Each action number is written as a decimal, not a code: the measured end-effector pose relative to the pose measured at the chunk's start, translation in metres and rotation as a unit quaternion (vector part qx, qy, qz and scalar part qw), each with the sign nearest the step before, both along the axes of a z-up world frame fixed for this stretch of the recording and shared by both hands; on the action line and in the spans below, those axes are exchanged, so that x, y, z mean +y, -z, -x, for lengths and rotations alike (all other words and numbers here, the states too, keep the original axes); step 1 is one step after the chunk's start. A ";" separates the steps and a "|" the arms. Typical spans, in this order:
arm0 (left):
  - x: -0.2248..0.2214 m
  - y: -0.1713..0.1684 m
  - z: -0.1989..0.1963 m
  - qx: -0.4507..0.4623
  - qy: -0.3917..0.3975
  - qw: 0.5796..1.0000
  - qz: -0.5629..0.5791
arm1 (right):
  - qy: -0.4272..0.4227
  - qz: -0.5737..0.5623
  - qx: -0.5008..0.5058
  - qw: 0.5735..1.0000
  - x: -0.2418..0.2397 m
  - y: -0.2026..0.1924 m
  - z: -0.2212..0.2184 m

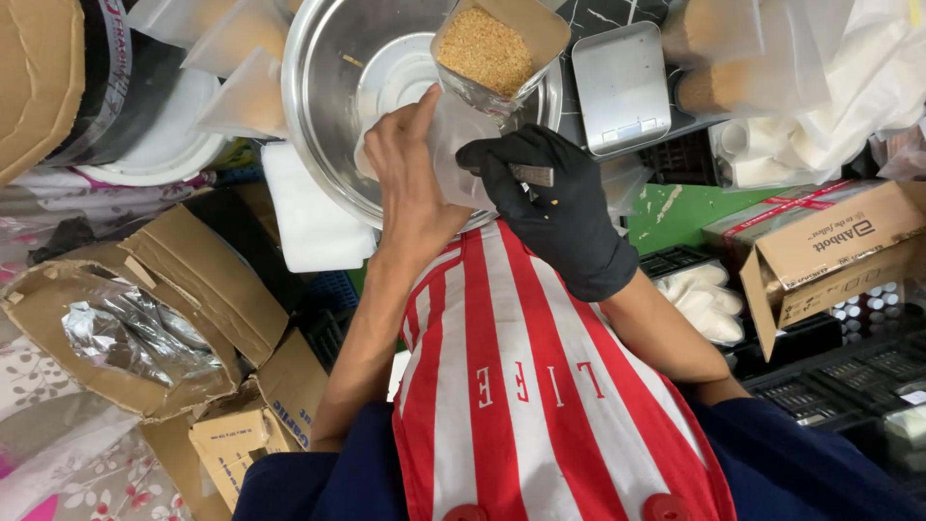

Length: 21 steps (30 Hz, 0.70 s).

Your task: Manually scooping minced garlic from a large metal bowl into small plastic bags, occasionally checking the weight on a digital scale.

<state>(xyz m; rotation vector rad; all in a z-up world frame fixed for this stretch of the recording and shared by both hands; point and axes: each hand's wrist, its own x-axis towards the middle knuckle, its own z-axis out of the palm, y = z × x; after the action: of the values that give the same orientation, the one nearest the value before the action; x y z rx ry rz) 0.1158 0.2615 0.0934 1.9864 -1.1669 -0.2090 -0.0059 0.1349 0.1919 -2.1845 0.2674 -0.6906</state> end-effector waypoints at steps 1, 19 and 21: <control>-0.002 0.001 0.000 0.000 -0.001 1.000 0.001 | -0.001 0.001 0.000 1.000 0.002 0.000 0.000; -0.016 -0.009 -0.006 -0.042 0.024 0.999 0.004 | 0.054 -0.097 -0.003 0.994 0.001 0.019 0.004; -0.015 -0.007 -0.009 -0.063 0.011 0.998 -0.003 | 0.109 -0.244 -0.008 0.964 -0.001 0.012 0.008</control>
<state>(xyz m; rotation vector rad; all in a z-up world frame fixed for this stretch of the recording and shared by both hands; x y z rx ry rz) 0.1252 0.2464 0.1005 2.0176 -1.2688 -0.0995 -0.0143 0.1343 0.1799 -1.6920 0.6090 -0.6784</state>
